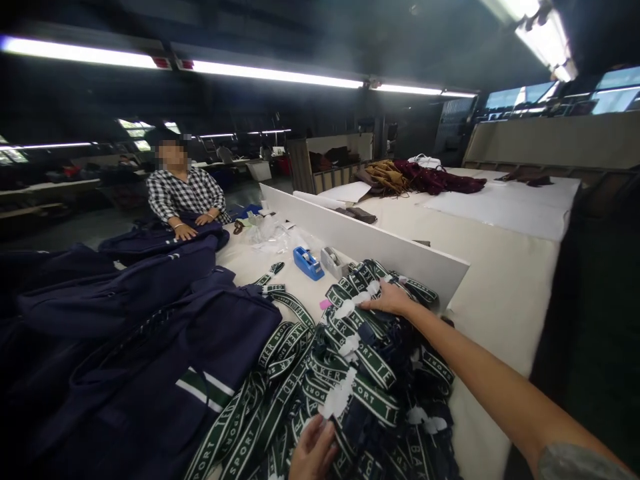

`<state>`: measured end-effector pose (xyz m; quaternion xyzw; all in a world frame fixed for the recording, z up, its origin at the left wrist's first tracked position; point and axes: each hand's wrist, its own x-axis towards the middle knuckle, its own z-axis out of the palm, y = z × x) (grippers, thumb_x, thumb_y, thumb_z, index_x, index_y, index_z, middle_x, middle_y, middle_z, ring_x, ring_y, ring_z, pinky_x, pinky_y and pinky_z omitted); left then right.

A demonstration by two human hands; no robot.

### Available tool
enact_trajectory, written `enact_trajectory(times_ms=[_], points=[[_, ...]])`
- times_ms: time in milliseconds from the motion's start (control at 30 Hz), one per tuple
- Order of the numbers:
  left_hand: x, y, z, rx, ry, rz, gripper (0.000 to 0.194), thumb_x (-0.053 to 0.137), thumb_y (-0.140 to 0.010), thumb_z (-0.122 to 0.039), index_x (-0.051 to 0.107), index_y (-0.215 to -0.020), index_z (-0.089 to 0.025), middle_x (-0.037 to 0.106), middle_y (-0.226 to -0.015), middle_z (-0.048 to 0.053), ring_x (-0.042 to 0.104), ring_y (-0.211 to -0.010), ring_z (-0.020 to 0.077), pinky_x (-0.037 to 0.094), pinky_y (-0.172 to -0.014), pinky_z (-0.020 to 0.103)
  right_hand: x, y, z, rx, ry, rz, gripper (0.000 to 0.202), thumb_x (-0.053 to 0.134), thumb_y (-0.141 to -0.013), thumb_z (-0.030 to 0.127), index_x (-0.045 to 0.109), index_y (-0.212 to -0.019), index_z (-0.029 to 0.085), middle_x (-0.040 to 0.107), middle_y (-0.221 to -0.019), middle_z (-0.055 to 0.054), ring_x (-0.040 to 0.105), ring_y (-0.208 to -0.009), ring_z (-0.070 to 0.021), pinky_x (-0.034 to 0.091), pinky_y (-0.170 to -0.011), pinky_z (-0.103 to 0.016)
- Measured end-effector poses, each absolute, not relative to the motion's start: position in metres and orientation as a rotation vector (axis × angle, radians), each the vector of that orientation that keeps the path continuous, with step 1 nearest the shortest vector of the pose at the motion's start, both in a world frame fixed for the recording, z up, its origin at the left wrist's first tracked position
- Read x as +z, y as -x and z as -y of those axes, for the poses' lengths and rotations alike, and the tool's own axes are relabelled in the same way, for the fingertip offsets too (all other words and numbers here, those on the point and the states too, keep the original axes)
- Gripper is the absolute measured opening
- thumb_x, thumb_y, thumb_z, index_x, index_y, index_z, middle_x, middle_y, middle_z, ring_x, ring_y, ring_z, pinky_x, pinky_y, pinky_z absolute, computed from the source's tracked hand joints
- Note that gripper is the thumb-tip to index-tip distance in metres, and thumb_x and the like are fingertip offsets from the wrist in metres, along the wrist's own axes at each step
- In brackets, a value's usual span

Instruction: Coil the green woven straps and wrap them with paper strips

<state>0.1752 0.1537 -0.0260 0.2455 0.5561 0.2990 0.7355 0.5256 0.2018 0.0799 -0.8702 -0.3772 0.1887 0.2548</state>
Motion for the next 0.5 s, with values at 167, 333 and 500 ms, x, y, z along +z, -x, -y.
enact_trajectory(times_ms=[167,333,500], points=[[0.017,-0.198,-0.151,0.760,-0.472,-1.288,0.017,0.073,-0.084,-0.010,0.069,-0.100,-0.012,0.072,-0.113,0.014,0.066,-0.115,0.0251,0.041,-0.115,0.042,0.082,-0.557,-0.206,0.876,2.239,1.245,0.082,0.087,-0.049,0.068,0.069,-0.110,0.017,0.072,-0.110,-0.013,0.065,-0.109,-0.0334,0.049,-0.095,-0.036],[0.044,-0.228,-0.161,0.639,-0.367,-1.291,0.018,0.064,-0.091,-0.008,0.070,-0.107,-0.012,0.071,-0.121,0.012,0.064,-0.118,0.0182,0.031,-0.120,0.034,0.093,-0.577,-0.219,1.066,2.194,1.429,0.076,0.086,-0.050,0.070,0.070,-0.098,0.014,0.072,-0.094,-0.012,0.066,-0.099,-0.0338,0.050,-0.089,-0.037],[0.042,-0.234,-0.171,0.723,-0.353,-1.164,0.017,0.074,-0.085,-0.018,0.071,-0.099,-0.010,0.073,-0.110,0.013,0.068,-0.108,0.0226,0.043,-0.113,0.036,0.102,-0.566,-0.217,1.016,2.130,1.764,0.075,0.080,-0.054,0.075,0.072,-0.093,0.012,0.072,-0.091,-0.017,0.068,-0.095,-0.0376,0.051,-0.088,-0.040]])
